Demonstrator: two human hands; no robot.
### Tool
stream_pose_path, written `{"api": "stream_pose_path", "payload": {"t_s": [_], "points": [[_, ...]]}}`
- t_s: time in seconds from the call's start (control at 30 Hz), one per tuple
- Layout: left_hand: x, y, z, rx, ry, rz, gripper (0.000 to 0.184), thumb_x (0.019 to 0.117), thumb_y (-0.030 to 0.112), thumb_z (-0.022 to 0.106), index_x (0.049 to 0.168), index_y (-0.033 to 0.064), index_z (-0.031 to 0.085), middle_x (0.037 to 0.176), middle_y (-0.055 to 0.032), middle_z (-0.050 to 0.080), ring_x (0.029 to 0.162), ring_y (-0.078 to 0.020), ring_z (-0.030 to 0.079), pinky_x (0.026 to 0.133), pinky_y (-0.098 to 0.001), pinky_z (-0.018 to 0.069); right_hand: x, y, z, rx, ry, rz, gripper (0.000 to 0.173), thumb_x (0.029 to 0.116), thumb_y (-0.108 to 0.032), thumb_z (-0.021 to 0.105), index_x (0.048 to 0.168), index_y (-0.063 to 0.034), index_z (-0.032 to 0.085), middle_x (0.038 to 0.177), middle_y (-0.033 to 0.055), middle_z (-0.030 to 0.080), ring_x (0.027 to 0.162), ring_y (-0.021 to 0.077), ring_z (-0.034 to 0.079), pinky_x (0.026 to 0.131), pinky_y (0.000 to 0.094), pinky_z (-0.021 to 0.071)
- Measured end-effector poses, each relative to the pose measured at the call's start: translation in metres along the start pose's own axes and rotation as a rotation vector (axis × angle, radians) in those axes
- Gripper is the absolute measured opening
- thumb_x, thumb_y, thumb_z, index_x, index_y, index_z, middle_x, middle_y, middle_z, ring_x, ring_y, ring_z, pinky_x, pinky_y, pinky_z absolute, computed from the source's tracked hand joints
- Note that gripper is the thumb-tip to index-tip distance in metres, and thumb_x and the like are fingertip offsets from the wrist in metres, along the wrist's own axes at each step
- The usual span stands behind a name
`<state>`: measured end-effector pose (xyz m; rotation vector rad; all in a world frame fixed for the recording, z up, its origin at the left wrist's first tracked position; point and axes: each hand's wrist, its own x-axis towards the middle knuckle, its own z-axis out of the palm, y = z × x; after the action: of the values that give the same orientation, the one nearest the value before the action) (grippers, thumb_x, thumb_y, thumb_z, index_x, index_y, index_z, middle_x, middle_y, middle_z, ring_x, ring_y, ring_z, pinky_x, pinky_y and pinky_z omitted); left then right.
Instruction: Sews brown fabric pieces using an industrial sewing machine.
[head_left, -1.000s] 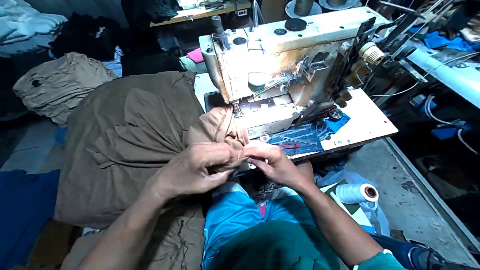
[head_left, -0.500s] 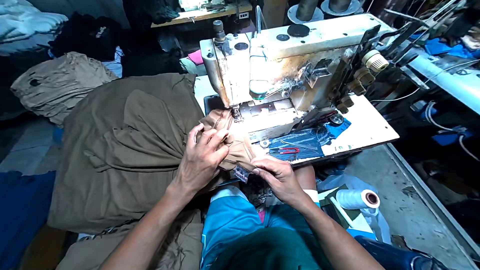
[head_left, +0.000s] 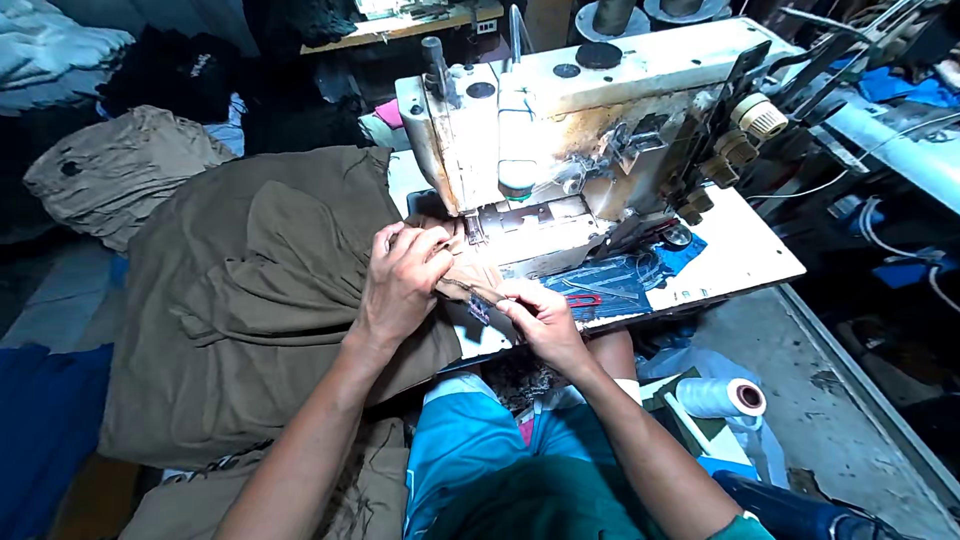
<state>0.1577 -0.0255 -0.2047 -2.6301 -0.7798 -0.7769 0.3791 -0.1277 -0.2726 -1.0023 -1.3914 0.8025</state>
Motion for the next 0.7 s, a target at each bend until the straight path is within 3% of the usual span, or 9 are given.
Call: {"api": "stream_pose_path", "payload": {"t_s": [0.23, 0.37, 0.53, 0.63, 0.7], "points": [[0.001, -0.008, 0.005, -0.143, 0.075, -0.082, 0.031, 0.0934, 0.003, 0.056, 0.119, 0.0103, 0.073, 0.13, -0.01, 0.065, 0.122, -0.0302, 0.06, 0.108, -0.0519, 0.0429, 0.02, 0.008, 0.009, 0.068, 0.013, 0.069, 0.014, 0.101, -0.009, 0.063, 0.11, -0.0067, 0.073, 0.089, 0.0072, 0.07, 0.056, 0.0134, 0.06, 0.052, 0.0303, 0.0562], [-0.008, -0.005, 0.009, -0.234, 0.11, -0.135, 0.034, 0.088, 0.008, 0.06, 0.119, 0.0125, 0.074, 0.133, -0.0076, 0.064, 0.125, -0.0275, 0.058, 0.107, -0.05, 0.0434, 0.027, 0.007, 0.01, 0.099, 0.017, 0.046, 0.016, 0.1004, -0.006, 0.062, 0.112, -0.0066, 0.074, 0.089, 0.0078, 0.071, 0.055, 0.0135, 0.06, 0.051, 0.0293, 0.0557], [-0.014, 0.001, 0.008, -0.259, 0.095, -0.13, 0.04, 0.0842, 0.028, 0.067, 0.122, 0.0175, 0.074, 0.139, -0.0064, 0.061, 0.132, -0.0271, 0.053, 0.113, -0.0525, 0.0382, 0.019, -0.004, -0.004, -0.059, -0.019, 0.008, 0.022, 0.1023, -0.014, 0.063, 0.121, -0.0152, 0.074, 0.095, 0.004, 0.072, 0.06, 0.0126, 0.063, 0.055, 0.0306, 0.0582], [-0.015, -0.002, 0.0, -0.333, 0.106, -0.058, 0.042, 0.086, 0.046, 0.07, 0.119, 0.0202, 0.076, 0.142, -0.0056, 0.059, 0.138, -0.0271, 0.049, 0.119, -0.0547, 0.0341, 0.005, -0.019, -0.025, -0.062, 0.01, -0.051, 0.025, 0.101, -0.009, 0.063, 0.124, -0.0113, 0.073, 0.103, 0.0065, 0.073, 0.064, 0.0134, 0.065, 0.057, 0.0308, 0.0599], [-0.012, -0.005, -0.004, -0.411, 0.215, -0.043, 0.038, 0.0886, 0.048, 0.07, 0.107, 0.0162, 0.079, 0.135, -0.0069, 0.065, 0.134, -0.0271, 0.054, 0.118, -0.0544, 0.0377, -0.005, -0.033, -0.043, -0.039, 0.065, -0.067, 0.024, 0.0998, -0.004, 0.063, 0.122, -0.0045, 0.072, 0.105, 0.0107, 0.073, 0.063, 0.0155, 0.065, 0.054, 0.0314, 0.0597]]}}
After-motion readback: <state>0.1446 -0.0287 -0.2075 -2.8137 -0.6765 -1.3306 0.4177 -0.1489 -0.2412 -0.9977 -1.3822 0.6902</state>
